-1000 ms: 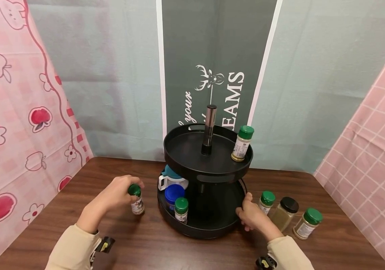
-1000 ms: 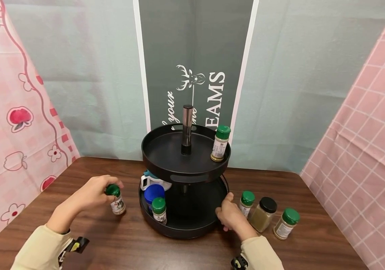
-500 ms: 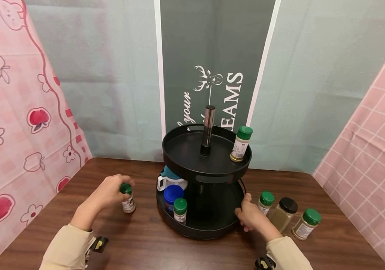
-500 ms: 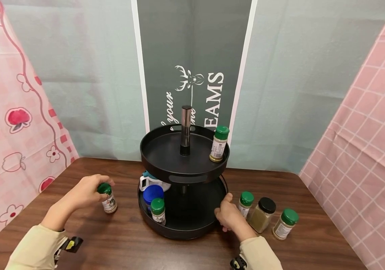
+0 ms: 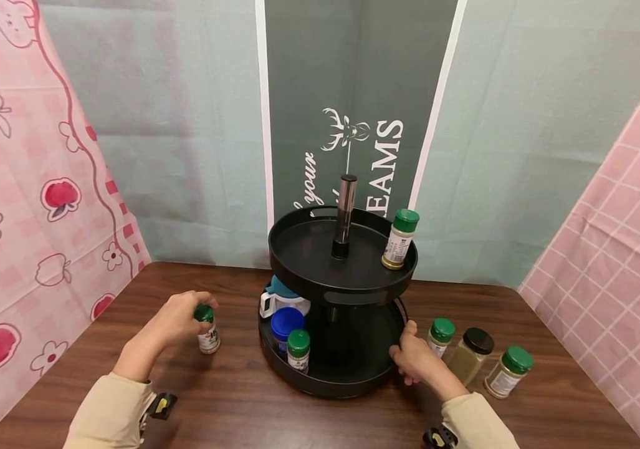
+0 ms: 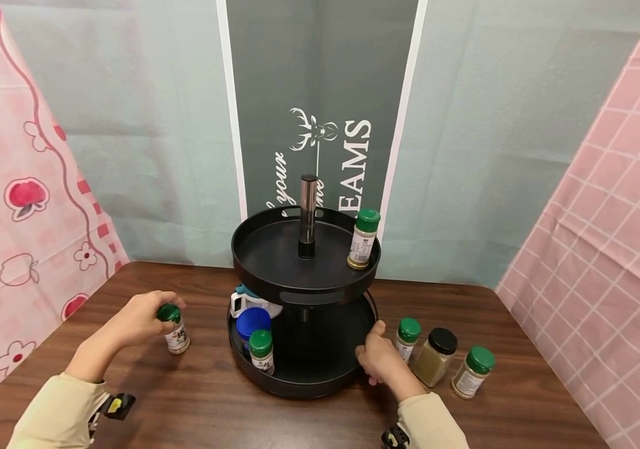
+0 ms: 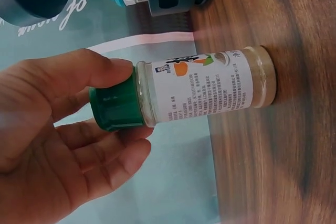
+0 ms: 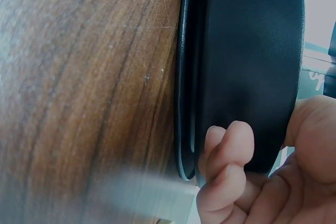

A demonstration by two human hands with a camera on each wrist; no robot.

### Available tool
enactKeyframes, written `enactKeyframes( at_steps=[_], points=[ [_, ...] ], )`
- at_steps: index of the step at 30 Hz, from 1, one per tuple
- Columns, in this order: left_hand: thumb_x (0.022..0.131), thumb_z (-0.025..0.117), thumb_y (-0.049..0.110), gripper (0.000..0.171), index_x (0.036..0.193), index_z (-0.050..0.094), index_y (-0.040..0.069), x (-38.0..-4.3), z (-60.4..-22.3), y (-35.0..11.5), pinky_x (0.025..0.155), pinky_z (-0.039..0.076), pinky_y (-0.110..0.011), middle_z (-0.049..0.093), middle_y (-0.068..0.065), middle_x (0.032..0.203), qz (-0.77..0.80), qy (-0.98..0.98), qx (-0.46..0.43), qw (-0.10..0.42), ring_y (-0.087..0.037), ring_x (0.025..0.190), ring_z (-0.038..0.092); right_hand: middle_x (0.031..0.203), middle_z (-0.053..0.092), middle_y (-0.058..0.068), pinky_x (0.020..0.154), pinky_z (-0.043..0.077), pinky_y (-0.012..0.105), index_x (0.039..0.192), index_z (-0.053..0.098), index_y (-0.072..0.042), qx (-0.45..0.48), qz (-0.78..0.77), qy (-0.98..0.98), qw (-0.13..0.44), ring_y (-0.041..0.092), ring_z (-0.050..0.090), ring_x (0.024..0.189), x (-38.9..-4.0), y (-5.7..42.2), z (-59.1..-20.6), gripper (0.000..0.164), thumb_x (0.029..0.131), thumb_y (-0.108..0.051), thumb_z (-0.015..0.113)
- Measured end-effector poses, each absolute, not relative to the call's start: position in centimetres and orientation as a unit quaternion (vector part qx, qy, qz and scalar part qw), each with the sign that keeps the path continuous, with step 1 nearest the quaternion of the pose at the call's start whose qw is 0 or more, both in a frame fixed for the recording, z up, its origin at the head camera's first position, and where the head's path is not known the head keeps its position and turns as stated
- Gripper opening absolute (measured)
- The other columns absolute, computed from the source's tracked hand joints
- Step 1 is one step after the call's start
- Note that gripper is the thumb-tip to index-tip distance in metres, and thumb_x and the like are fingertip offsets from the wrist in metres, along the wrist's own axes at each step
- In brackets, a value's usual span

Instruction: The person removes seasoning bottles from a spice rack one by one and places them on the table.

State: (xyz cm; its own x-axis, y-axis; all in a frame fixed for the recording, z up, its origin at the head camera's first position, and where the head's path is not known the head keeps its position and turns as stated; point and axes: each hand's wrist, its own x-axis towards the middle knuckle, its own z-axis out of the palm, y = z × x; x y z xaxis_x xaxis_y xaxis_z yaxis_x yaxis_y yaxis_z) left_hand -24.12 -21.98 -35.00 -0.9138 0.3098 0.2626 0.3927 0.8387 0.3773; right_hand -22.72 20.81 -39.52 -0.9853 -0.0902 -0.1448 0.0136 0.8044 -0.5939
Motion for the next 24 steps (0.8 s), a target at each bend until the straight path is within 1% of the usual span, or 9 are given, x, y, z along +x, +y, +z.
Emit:
enactKeyframes(
  at_steps=[5, 11, 18, 24],
  points=[
    [0.064, 0.068, 0.004, 0.030, 0.093, 0.063, 0.006, -24.1, -34.9, -22.1, 0.060, 0.047, -0.037, 0.062, -0.010, 0.087, -0.222, -0.955, -0.179, 0.076, -0.018, 0.071, 0.051, 0.050, 0.051, 0.006, 0.036, 0.040, 0.028, 0.131, -0.005, 0.023, -0.025, -0.307, 0.948, 0.075, 0.018, 0.049, 0.036, -22.7, 20.8, -39.6, 0.075, 0.088, -0.011, 0.046],
    [0.063, 0.069, 0.005, 0.031, 0.094, 0.063, 0.006, -24.1, -34.8, -22.1, 0.060, 0.048, -0.037, 0.062, -0.009, 0.085, -0.217, -0.955, -0.186, 0.075, -0.018, 0.070, 0.051, 0.050, 0.051, 0.007, 0.036, 0.040, 0.029, 0.131, -0.004, 0.023, -0.025, -0.308, 0.948, 0.074, 0.018, 0.048, 0.036, -22.6, 20.8, -39.5, 0.074, 0.088, -0.011, 0.046],
    [0.065, 0.069, 0.008, 0.041, 0.105, 0.063, 0.004, -23.6, -33.8, -21.9, 0.057, 0.046, -0.033, 0.063, -0.013, 0.098, -0.206, -0.957, -0.192, 0.065, -0.018, 0.071, 0.050, 0.050, 0.051, 0.007, 0.035, 0.039, 0.029, 0.131, -0.004, 0.023, -0.025, -0.309, 0.948, 0.077, 0.018, 0.049, 0.036, -22.6, 20.8, -39.5, 0.074, 0.088, -0.011, 0.045],
    [0.066, 0.069, 0.009, 0.041, 0.106, 0.062, 0.004, -23.4, -33.3, -21.6, 0.051, 0.044, -0.029, 0.062, -0.015, 0.101, -0.210, -0.955, -0.202, 0.059, -0.016, 0.067, 0.048, 0.051, 0.052, 0.008, 0.035, 0.037, 0.028, 0.132, -0.006, 0.022, -0.021, -0.315, 0.945, 0.084, 0.019, 0.048, 0.036, -22.5, 20.8, -39.5, 0.074, 0.090, -0.011, 0.045]
  ],
)
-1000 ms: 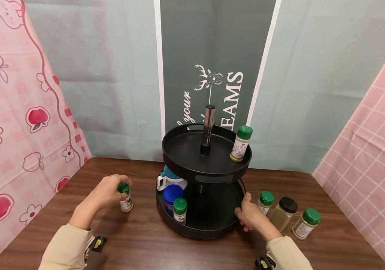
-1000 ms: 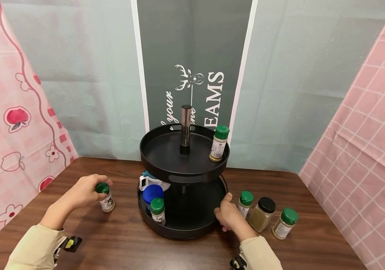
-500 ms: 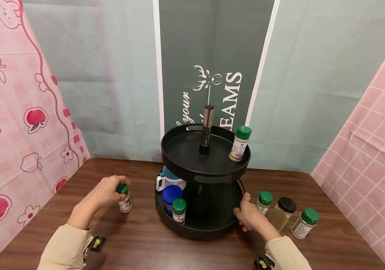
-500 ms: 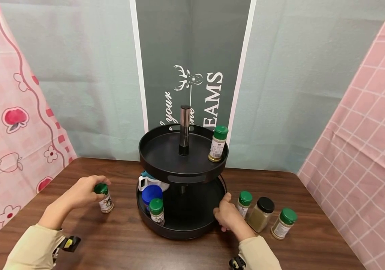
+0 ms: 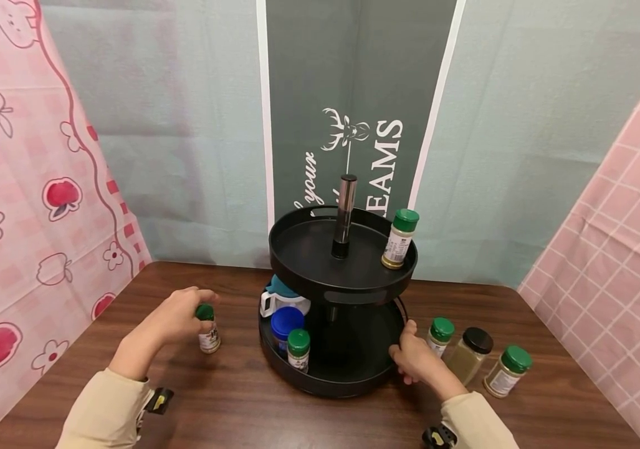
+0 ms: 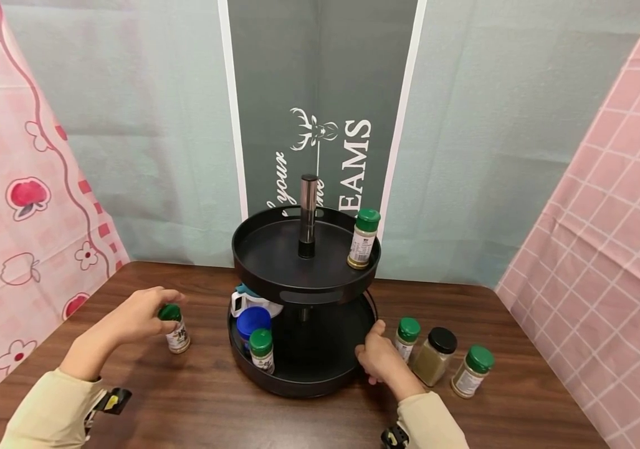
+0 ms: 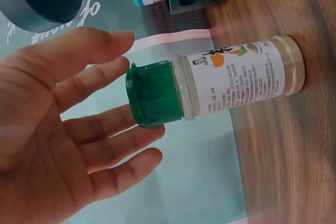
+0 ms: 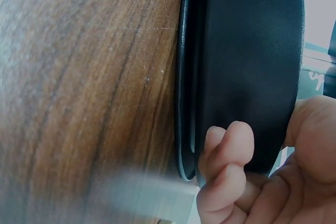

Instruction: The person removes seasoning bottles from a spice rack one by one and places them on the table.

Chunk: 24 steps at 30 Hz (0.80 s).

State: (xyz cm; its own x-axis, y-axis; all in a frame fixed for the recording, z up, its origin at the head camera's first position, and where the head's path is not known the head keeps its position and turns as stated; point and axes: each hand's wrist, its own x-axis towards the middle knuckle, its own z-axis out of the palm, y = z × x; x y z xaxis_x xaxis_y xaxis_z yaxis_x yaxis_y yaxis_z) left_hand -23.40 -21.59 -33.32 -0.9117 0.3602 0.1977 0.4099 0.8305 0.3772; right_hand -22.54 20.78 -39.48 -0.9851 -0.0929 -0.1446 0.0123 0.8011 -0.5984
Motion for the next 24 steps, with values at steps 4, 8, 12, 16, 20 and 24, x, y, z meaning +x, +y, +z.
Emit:
enactKeyframes(
  at_steps=[4, 8, 12, 16, 20, 24],
  points=[
    [0.067, 0.070, 0.008, 0.039, 0.105, 0.063, 0.004, -23.4, -33.4, -21.4, 0.047, 0.042, -0.028, 0.062, -0.015, 0.100, -0.212, -0.952, -0.213, 0.063, -0.015, 0.065, 0.047, 0.051, 0.052, 0.008, 0.036, 0.037, 0.028, 0.132, -0.007, 0.022, -0.021, -0.317, 0.944, 0.086, 0.019, 0.048, 0.036, -22.5, 20.8, -39.5, 0.074, 0.090, -0.011, 0.044],
    [0.067, 0.072, 0.010, 0.037, 0.103, 0.064, 0.005, -23.3, -33.3, -21.3, 0.053, 0.044, -0.030, 0.063, -0.012, 0.099, -0.204, -0.950, -0.222, 0.077, -0.017, 0.072, 0.050, 0.051, 0.052, 0.008, 0.036, 0.037, 0.027, 0.132, -0.006, 0.022, -0.023, -0.316, 0.945, 0.085, 0.019, 0.048, 0.036, -22.5, 20.8, -39.5, 0.074, 0.090, -0.011, 0.045],
    [0.068, 0.073, 0.012, 0.036, 0.102, 0.064, 0.006, -23.1, -33.0, -21.1, 0.057, 0.045, -0.032, 0.062, -0.012, 0.098, -0.200, -0.949, -0.227, 0.090, -0.018, 0.075, 0.051, 0.052, 0.052, 0.008, 0.036, 0.037, 0.028, 0.132, -0.005, 0.022, -0.023, -0.316, 0.945, 0.084, 0.019, 0.048, 0.036, -22.5, 20.8, -39.5, 0.073, 0.090, -0.011, 0.045],
    [0.070, 0.074, 0.014, 0.035, 0.102, 0.065, 0.006, -22.8, -32.7, -20.6, 0.060, 0.046, -0.035, 0.062, -0.012, 0.098, -0.192, -0.948, -0.236, 0.098, -0.018, 0.076, 0.052, 0.052, 0.052, 0.008, 0.036, 0.038, 0.029, 0.132, -0.005, 0.022, -0.024, -0.314, 0.946, 0.081, 0.019, 0.048, 0.037, -22.6, 20.8, -39.4, 0.073, 0.089, -0.011, 0.045],
    [0.069, 0.075, 0.015, 0.035, 0.101, 0.065, 0.007, -22.6, -32.4, -19.8, 0.070, 0.050, -0.043, 0.062, -0.011, 0.098, -0.177, -0.946, -0.249, 0.108, -0.023, 0.086, 0.056, 0.052, 0.052, 0.008, 0.036, 0.038, 0.028, 0.132, -0.006, 0.021, -0.021, -0.316, 0.945, 0.084, 0.019, 0.049, 0.037, -22.7, 20.8, -39.5, 0.074, 0.089, -0.012, 0.044],
    [0.068, 0.074, 0.014, 0.036, 0.101, 0.065, 0.007, -22.3, -32.2, -19.0, 0.072, 0.050, -0.045, 0.061, -0.011, 0.098, -0.170, -0.944, -0.259, 0.115, -0.025, 0.086, 0.056, 0.052, 0.053, 0.007, 0.036, 0.038, 0.028, 0.132, -0.007, 0.021, -0.019, -0.315, 0.945, 0.087, 0.019, 0.049, 0.037, -22.8, 20.9, -39.6, 0.074, 0.089, -0.012, 0.044]
  ],
)
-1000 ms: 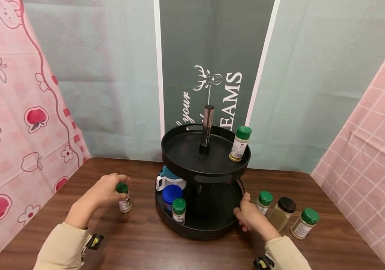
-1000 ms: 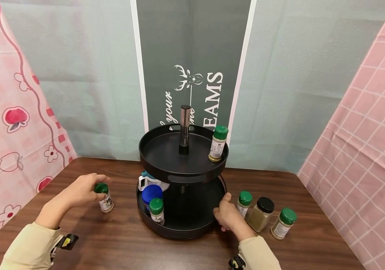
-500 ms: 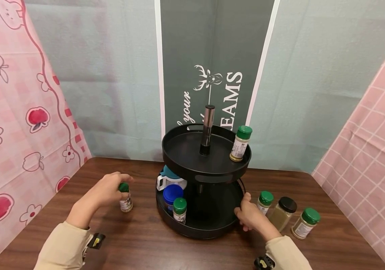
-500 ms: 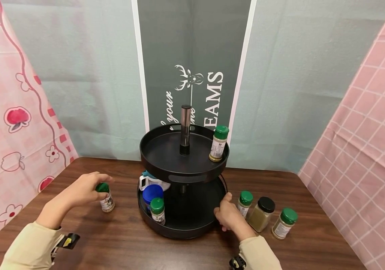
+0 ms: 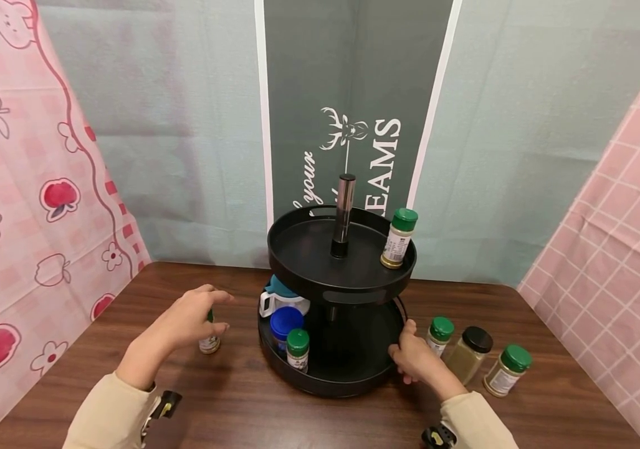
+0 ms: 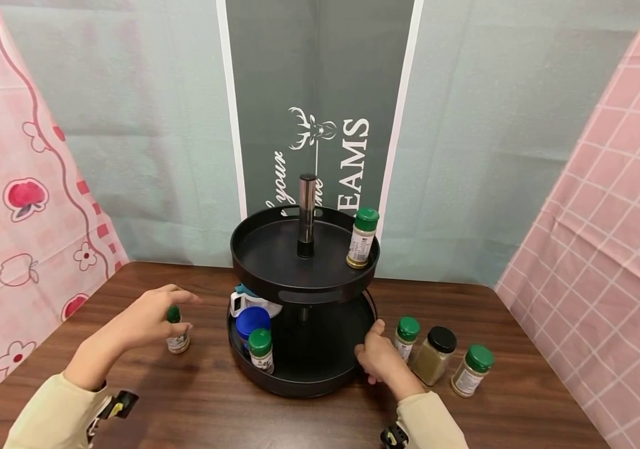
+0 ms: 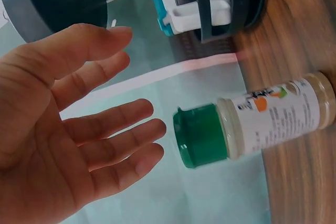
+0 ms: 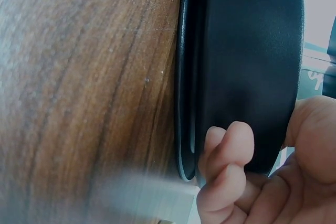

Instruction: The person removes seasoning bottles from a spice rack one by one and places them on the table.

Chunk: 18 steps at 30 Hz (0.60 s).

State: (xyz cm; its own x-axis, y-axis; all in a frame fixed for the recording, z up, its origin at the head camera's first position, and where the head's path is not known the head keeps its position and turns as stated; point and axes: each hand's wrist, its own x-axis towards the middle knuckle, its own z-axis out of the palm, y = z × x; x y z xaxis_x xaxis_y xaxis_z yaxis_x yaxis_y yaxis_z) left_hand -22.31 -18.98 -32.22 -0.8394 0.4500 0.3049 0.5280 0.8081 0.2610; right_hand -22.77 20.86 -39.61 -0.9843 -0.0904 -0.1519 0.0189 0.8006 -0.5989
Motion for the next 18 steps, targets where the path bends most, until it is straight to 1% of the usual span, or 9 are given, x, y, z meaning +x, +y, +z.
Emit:
enactKeyframes(
  at_steps=[6, 13, 18],
  points=[
    [0.068, 0.073, 0.013, 0.035, 0.102, 0.065, 0.010, -22.1, -32.4, -18.0, 0.073, 0.050, -0.046, 0.060, -0.010, 0.099, -0.165, -0.940, -0.277, 0.111, -0.025, 0.087, 0.056, 0.051, 0.053, 0.007, 0.036, 0.038, 0.027, 0.132, -0.007, 0.021, -0.018, -0.316, 0.945, 0.085, 0.019, 0.049, 0.037, -22.8, 20.8, -39.6, 0.075, 0.089, -0.012, 0.044],
    [0.070, 0.072, 0.014, 0.035, 0.103, 0.064, 0.007, -21.7, -32.8, -16.9, 0.076, 0.050, -0.045, 0.060, -0.011, 0.101, -0.173, -0.942, -0.273, 0.093, -0.025, 0.088, 0.056, 0.051, 0.052, 0.007, 0.035, 0.036, 0.026, 0.133, -0.008, 0.020, -0.014, -0.322, 0.943, 0.086, 0.019, 0.049, 0.037, -22.7, 20.7, -39.6, 0.075, 0.089, -0.012, 0.044],
    [0.071, 0.072, 0.015, 0.035, 0.105, 0.064, 0.007, -21.3, -33.0, -15.8, 0.076, 0.051, -0.043, 0.060, -0.008, 0.102, -0.176, -0.942, -0.273, 0.080, -0.023, 0.091, 0.056, 0.051, 0.052, 0.007, 0.035, 0.037, 0.027, 0.132, -0.005, 0.022, -0.017, -0.315, 0.946, 0.080, 0.018, 0.049, 0.036, -22.7, 20.8, -39.6, 0.075, 0.088, -0.012, 0.045]
  ],
)
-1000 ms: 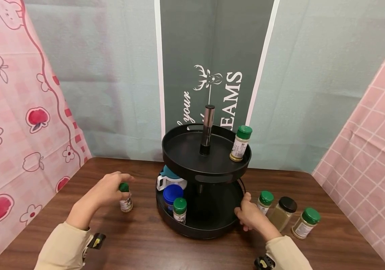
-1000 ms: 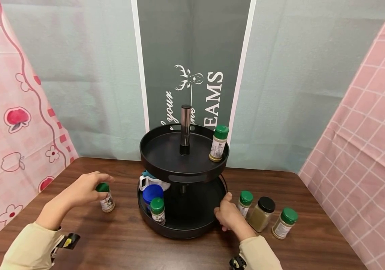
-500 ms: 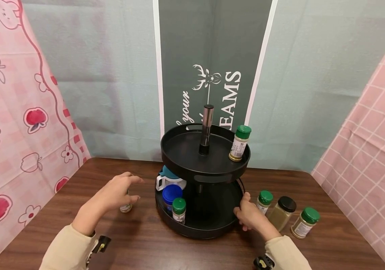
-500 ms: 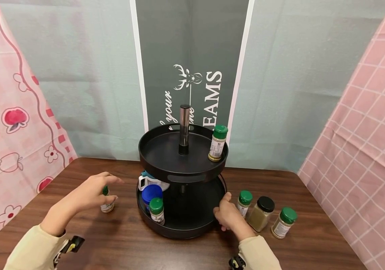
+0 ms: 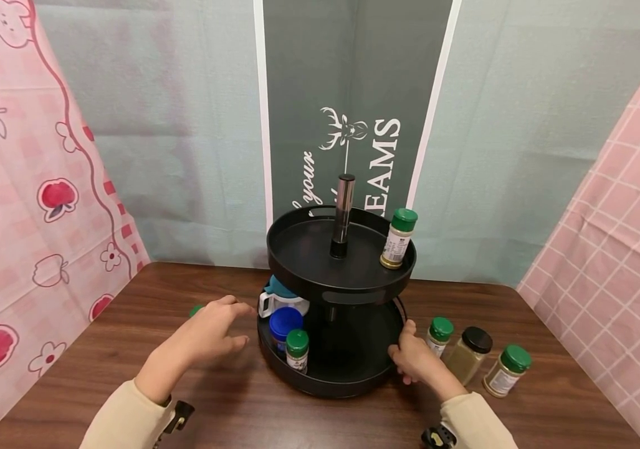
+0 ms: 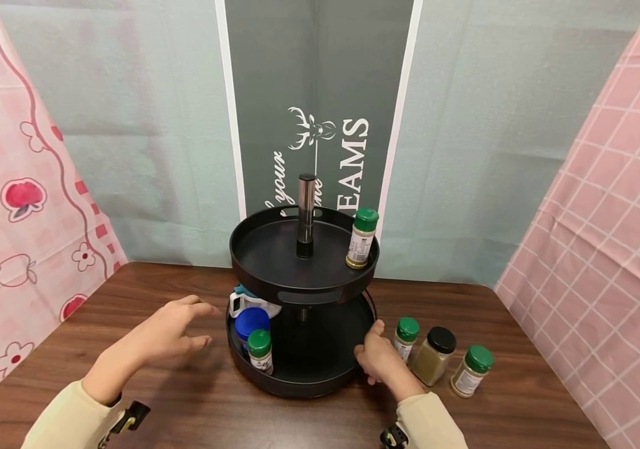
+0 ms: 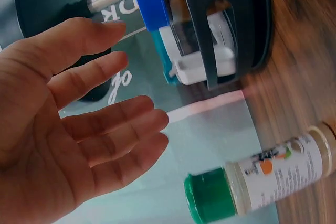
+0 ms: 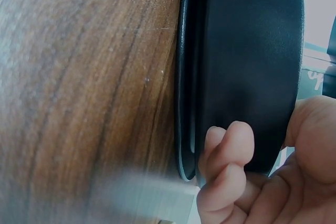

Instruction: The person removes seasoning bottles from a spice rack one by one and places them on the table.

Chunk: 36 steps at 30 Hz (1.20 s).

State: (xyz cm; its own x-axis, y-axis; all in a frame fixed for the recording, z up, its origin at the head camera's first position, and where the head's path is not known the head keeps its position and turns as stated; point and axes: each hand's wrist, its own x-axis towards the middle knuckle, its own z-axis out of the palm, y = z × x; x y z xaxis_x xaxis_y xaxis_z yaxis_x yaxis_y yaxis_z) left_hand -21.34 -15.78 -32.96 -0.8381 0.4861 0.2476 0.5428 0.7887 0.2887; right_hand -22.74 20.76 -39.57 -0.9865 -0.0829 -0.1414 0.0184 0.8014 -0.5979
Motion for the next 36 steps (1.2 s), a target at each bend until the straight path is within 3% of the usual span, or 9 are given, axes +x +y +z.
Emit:
enactKeyframes(
  at_steps=[12, 27, 36],
  points=[
    [0.070, 0.073, 0.016, 0.037, 0.104, 0.063, 0.006, -20.8, -33.1, -13.8, 0.071, 0.051, -0.042, 0.058, -0.008, 0.098, -0.186, -0.927, -0.316, 0.080, -0.023, 0.086, 0.056, 0.052, 0.051, 0.007, 0.036, 0.037, 0.027, 0.133, -0.004, 0.021, -0.018, -0.320, 0.944, 0.082, 0.019, 0.049, 0.037, -22.5, 20.7, -39.4, 0.074, 0.089, -0.011, 0.045],
    [0.072, 0.071, 0.019, 0.040, 0.109, 0.061, 0.006, -20.9, -33.1, -11.7, 0.071, 0.052, -0.038, 0.058, -0.010, 0.106, -0.193, -0.921, -0.333, 0.062, -0.018, 0.086, 0.056, 0.052, 0.052, 0.007, 0.037, 0.037, 0.026, 0.133, -0.006, 0.021, -0.019, -0.321, 0.943, 0.088, 0.019, 0.050, 0.038, -22.7, 20.5, -39.4, 0.073, 0.090, -0.012, 0.044],
    [0.067, 0.072, 0.019, 0.043, 0.107, 0.061, 0.008, -21.3, -33.1, -9.6, 0.074, 0.051, -0.039, 0.057, -0.009, 0.105, -0.184, -0.911, -0.363, 0.062, -0.018, 0.088, 0.053, 0.051, 0.051, 0.006, 0.036, 0.037, 0.026, 0.132, -0.005, 0.021, -0.019, -0.321, 0.944, 0.078, 0.018, 0.049, 0.037, -22.6, 20.8, -39.5, 0.074, 0.089, -0.012, 0.045]
  ],
)
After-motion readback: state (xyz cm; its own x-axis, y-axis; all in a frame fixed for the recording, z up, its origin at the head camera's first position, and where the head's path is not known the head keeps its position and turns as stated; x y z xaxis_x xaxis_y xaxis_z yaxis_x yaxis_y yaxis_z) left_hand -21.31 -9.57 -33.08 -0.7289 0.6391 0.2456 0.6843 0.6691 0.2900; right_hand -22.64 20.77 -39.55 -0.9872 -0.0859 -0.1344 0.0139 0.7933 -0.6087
